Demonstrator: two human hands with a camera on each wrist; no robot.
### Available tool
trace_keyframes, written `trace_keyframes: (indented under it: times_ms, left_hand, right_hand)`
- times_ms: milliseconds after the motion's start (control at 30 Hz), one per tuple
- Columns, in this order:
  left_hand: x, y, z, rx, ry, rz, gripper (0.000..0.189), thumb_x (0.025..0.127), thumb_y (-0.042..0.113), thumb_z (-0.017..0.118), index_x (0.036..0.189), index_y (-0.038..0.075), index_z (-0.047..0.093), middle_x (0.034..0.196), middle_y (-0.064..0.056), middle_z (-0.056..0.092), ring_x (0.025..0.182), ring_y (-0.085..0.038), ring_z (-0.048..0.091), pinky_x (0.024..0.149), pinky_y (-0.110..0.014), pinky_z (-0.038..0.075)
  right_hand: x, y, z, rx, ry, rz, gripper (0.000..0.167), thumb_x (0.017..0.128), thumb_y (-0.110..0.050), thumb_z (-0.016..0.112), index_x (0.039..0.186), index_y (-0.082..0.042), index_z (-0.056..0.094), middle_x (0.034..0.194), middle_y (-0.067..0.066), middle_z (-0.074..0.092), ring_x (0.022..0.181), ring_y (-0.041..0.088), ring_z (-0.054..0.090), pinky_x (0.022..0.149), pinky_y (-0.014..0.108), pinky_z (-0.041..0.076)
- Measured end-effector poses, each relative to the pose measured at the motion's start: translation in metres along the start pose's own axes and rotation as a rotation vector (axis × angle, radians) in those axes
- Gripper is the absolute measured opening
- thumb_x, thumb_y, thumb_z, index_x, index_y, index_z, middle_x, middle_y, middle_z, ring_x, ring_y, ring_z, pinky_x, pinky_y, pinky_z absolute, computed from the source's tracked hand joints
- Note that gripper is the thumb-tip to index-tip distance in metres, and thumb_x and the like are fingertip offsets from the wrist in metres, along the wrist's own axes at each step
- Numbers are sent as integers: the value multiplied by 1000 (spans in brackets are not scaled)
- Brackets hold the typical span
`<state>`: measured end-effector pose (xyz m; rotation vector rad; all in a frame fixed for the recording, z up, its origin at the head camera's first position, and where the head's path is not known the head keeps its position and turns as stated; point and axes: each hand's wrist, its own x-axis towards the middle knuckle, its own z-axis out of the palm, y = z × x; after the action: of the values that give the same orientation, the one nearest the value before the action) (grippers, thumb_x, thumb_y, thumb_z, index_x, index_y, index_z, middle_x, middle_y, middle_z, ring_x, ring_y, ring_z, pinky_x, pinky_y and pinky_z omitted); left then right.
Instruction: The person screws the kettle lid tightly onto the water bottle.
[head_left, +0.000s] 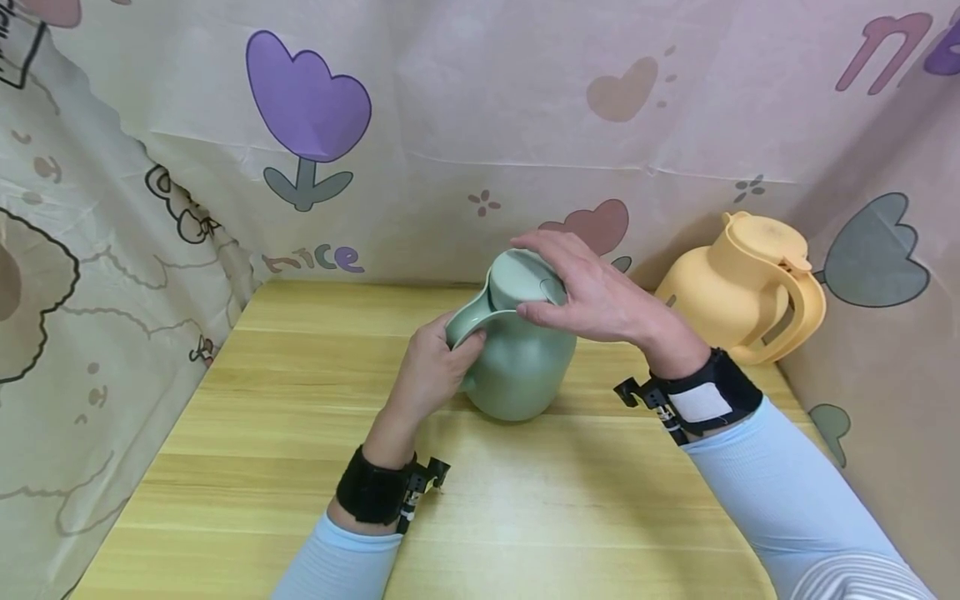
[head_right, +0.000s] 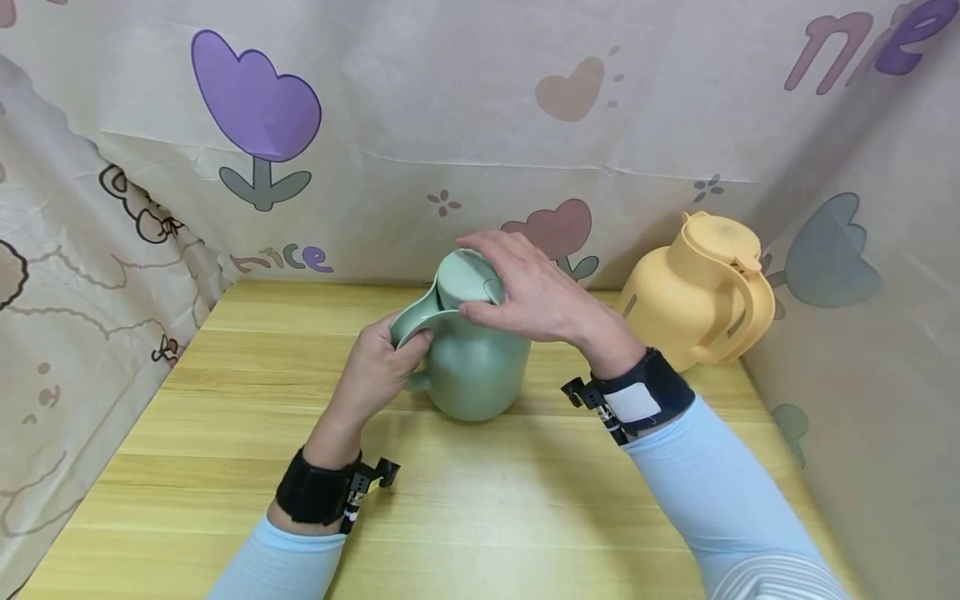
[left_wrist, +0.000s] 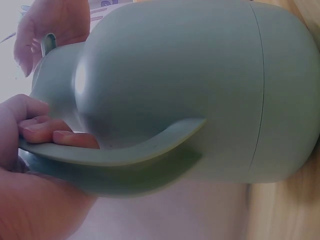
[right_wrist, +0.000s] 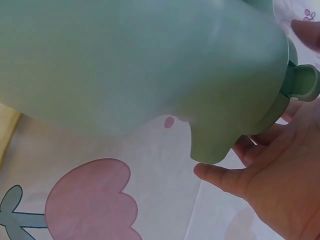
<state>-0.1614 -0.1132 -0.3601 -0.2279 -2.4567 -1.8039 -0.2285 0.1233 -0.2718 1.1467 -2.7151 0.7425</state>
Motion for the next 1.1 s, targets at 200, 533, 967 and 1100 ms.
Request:
trace_keyframes:
  times_ms: [200,533,967,1100]
  left_hand:
    - [0,0,0,-8,-1,2,17,101,24,68,101,7,68,92,-9,61,98,-26,61,92,-51,56]
    - [0,0,-1,3,-2,-2,17,101,24,68,102,7,68,91,-8,59,97,-25,60,90,-49,56]
    - [1,-1,0,-3,4,-2,17,101,23,69,106,7,71,99,-9,65,102,-26,63,96,-54,56]
    - [2,-2,1,9,10,-8,16,100,24,69,105,8,70,97,-8,64,101,-25,63,95,-52,56]
  right_hand:
    - [1,-3,-1,2,-4,23,73,93,-37,74,157,-16,46,153,7,49,140,26,42,110,50,39]
    - [1,-2,1,-15,26,22,74,91,-40,79,153,-11,49,149,11,50,130,29,46,102,48,42]
    - [0,-3,-6,82,0,54,69,92,-30,71,156,-18,48,146,9,55,130,26,49,106,49,40]
    - [1,-2,-5,71,16,67,68,92,-36,75,153,-18,50,147,6,53,130,23,48,107,46,40]
